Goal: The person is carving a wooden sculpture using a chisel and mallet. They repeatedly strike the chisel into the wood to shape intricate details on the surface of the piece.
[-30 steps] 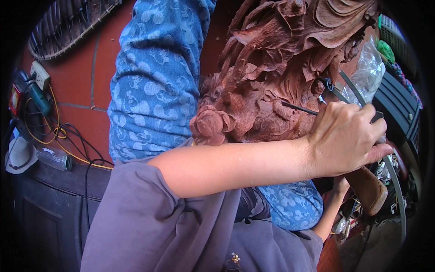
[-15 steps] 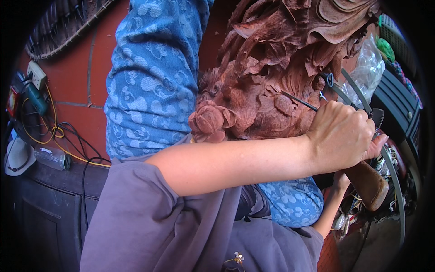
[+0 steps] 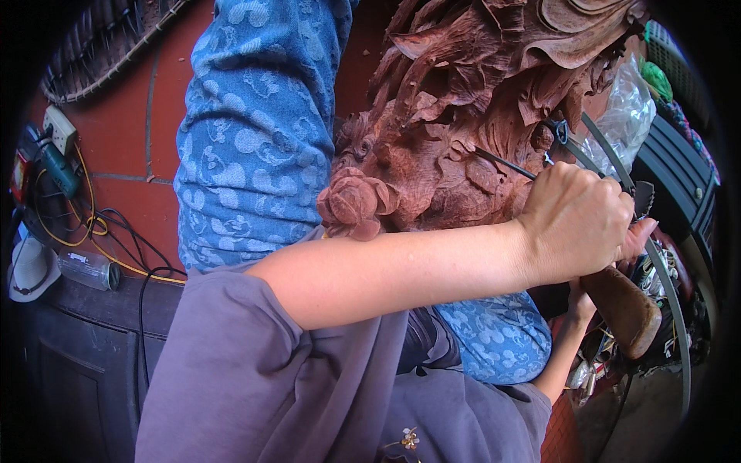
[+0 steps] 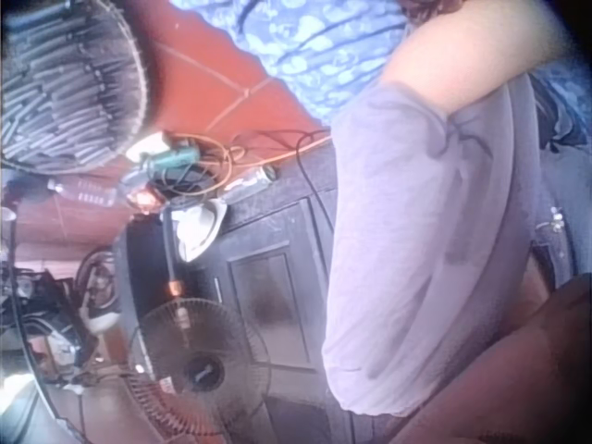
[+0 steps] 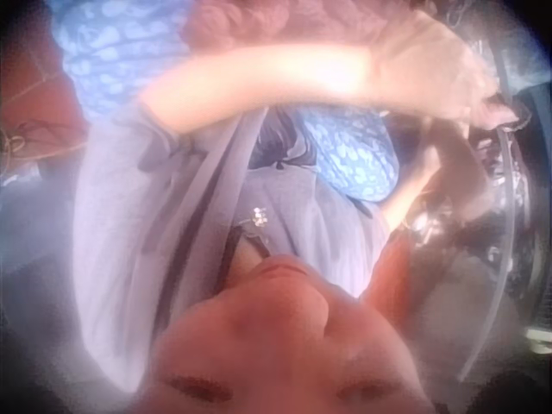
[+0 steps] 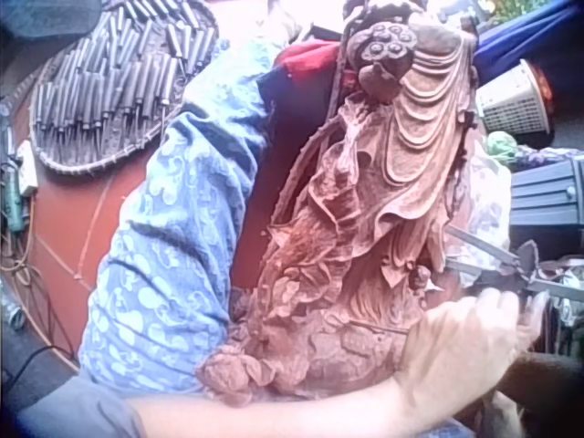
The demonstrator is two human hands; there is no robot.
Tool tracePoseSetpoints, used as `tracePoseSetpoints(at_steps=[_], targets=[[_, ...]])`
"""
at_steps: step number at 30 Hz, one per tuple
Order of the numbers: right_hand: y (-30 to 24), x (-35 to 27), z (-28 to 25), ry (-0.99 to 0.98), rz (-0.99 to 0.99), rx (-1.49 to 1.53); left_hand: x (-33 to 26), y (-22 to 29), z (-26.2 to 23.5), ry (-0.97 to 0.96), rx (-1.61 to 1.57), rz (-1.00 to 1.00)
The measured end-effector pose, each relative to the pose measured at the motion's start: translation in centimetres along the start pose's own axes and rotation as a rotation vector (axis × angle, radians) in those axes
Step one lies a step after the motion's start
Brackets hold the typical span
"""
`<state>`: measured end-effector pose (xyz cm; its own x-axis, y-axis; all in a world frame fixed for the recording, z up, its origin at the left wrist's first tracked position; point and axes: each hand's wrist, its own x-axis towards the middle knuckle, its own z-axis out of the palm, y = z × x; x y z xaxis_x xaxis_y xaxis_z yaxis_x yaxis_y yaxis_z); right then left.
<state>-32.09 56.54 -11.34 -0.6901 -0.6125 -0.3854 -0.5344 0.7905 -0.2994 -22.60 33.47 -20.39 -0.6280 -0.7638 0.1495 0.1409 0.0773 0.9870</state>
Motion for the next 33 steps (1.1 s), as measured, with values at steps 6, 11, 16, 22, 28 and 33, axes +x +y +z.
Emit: tracePoseSetpoints(at_steps=[6, 11, 16, 22, 28, 33], targets=[[1.6, -1.1, -0.2, 0.0, 0.007, 0.069, -0.1, 0.7, 0.0, 0.009, 0.006, -0.007], [2.5, 0.7, 1.8, 0.027, 0.051, 0.146, 0.7, 3.1, -1.6, -0.123, -0.022, 0.045], [-2.1, 2.8, 1.5, 0.139, -0.084, 0.32, 2.0, 3.5, -3.2, -0.548, -0.113, -0.108], [-4.6, 2.0, 0.3, 0.227, -0.087, 0.356, 6.2, 2.0, -8.4, -0.897, -0.336, -0.166], [-1.7, 2.1, 0.2, 0.192, -0.226, 0.366, 12.5, 3.7, -15.2, -0.938, -0.343, -0.244], [-1.8, 1.3, 1.0, 0.133, 0.053, 0.497, 13.1, 4.0, -16.7, -0.708, -0.356, -0.141]])
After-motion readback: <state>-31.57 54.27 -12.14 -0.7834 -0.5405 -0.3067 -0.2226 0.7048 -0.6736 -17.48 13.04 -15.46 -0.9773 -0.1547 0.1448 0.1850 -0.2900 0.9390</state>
